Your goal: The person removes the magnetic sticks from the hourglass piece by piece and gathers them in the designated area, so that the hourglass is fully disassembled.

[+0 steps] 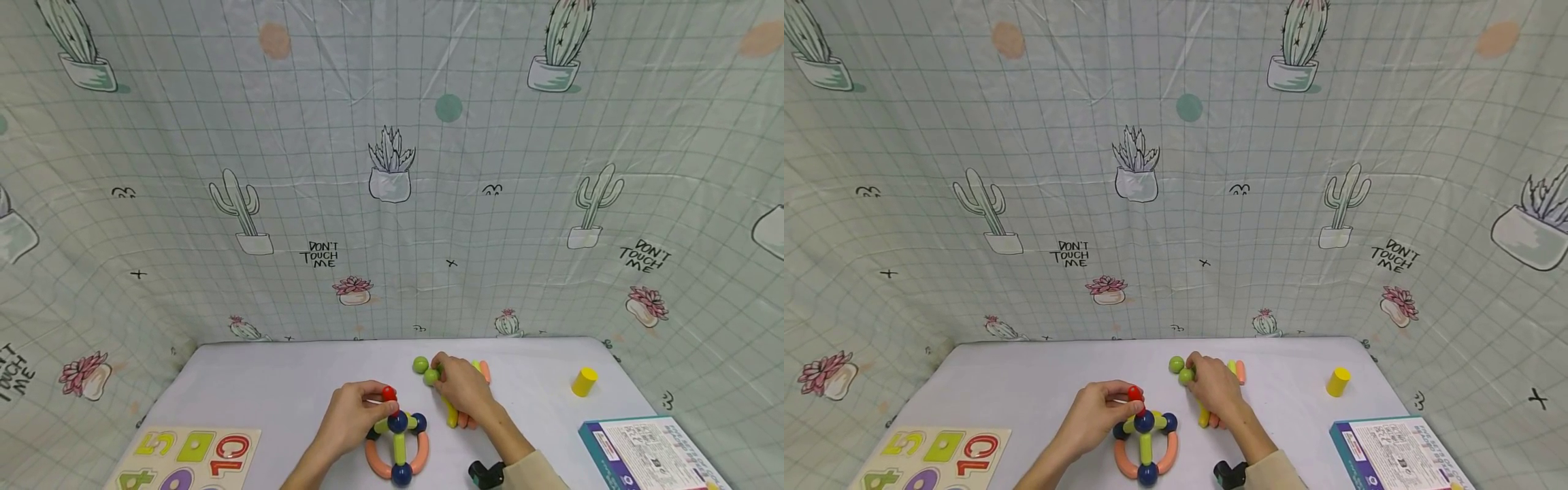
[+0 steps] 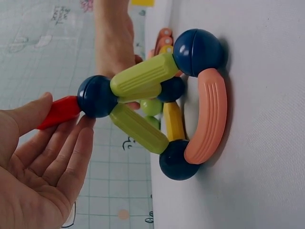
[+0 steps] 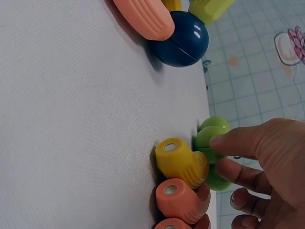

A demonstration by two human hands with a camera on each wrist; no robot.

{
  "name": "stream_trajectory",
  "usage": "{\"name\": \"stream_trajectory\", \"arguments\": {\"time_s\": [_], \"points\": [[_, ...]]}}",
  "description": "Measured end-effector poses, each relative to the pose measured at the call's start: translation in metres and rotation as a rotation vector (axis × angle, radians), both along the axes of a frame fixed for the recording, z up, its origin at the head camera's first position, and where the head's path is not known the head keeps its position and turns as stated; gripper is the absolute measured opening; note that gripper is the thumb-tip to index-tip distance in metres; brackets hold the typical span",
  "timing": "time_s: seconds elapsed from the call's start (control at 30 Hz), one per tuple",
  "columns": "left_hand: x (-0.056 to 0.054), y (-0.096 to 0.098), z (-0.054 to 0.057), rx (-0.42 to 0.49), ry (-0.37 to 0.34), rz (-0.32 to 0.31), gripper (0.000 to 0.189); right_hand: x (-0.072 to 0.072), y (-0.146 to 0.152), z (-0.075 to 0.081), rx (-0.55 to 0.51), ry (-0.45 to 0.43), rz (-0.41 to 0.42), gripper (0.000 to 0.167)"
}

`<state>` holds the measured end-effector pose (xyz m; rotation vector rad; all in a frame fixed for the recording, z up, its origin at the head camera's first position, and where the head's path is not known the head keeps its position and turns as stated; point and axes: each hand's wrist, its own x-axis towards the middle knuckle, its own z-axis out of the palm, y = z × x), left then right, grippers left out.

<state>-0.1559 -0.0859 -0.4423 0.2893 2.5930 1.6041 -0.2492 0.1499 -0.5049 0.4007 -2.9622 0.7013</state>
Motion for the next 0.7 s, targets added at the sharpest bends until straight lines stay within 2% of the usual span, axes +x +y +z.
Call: {"name": "stream_trajectory", "arguments": {"time_s": [0.5,0.6,0.7], "points": [[0.000,0.001,0.000,-0.009,0.005,0.000,0.027,0.002,0.003,0.004,-0.054,-0.026,-0.009,0.029],[0.000,0.000,0.000,-0.012,0.024,-0.008,0.026,0.007,0.002,0.012,-0.152,-0.038,0.035,0.025],[-0.001,-0.001,-0.001,-0.018,0.046,-0.018,0.027,0.015,-0.001,0.024,-0.304,-0.062,0.142,0.020]]}}
